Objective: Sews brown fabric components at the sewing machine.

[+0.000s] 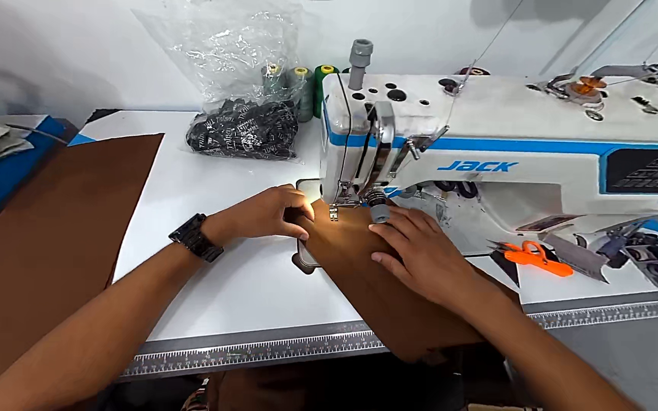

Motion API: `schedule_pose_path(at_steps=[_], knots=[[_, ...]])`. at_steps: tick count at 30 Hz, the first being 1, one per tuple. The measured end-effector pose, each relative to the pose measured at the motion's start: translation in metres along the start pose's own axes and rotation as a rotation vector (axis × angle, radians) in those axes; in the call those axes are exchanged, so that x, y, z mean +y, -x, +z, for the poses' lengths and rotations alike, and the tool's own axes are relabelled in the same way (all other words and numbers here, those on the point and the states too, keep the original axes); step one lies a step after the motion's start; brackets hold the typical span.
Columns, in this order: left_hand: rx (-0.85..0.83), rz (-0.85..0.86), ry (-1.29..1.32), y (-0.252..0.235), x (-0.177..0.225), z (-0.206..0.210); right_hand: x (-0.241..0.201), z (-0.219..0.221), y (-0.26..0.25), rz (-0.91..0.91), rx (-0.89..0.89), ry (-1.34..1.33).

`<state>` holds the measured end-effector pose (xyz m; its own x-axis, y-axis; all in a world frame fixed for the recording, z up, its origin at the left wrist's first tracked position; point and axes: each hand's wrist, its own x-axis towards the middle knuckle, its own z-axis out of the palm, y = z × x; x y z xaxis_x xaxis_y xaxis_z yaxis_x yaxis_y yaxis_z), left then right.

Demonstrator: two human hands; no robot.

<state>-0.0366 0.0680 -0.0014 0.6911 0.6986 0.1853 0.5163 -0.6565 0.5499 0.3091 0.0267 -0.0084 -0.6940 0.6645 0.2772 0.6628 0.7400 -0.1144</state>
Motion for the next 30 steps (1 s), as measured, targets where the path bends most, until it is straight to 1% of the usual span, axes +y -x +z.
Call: schedule_pose_path(at_steps=[3,5,8,10,12,15,16,30], knots=[[0.016,-0.051,0.224,0.010,-0.003,0.000,-0.067,-0.008,-0.010,0.212,0.075,-0.271],[0.006,-0.088,0.395,0.012,0.000,-0.006,-0.102,0.002,-0.024,0.338,0.146,-0.420],[0.023,-0.068,0.554,0.014,-0.002,-0.007,-0.130,0.026,-0.039,0.478,0.264,-0.402],[0.031,-0.065,0.573,0.015,-0.002,-0.008,-0.136,0.035,-0.041,0.525,0.308,-0.361],[0.044,-0.047,0.530,0.016,-0.003,-0.007,-0.136,0.041,-0.039,0.518,0.337,-0.335],[0.052,0.124,0.393,0.016,-0.015,-0.004,-0.135,0.045,-0.038,0.517,0.360,-0.302],[0.049,0.152,0.358,0.015,-0.017,-0.003,-0.136,0.045,-0.038,0.522,0.361,-0.284],[0.021,0.001,0.346,0.016,-0.013,-0.006,-0.142,0.045,-0.038,0.603,0.337,-0.219]])
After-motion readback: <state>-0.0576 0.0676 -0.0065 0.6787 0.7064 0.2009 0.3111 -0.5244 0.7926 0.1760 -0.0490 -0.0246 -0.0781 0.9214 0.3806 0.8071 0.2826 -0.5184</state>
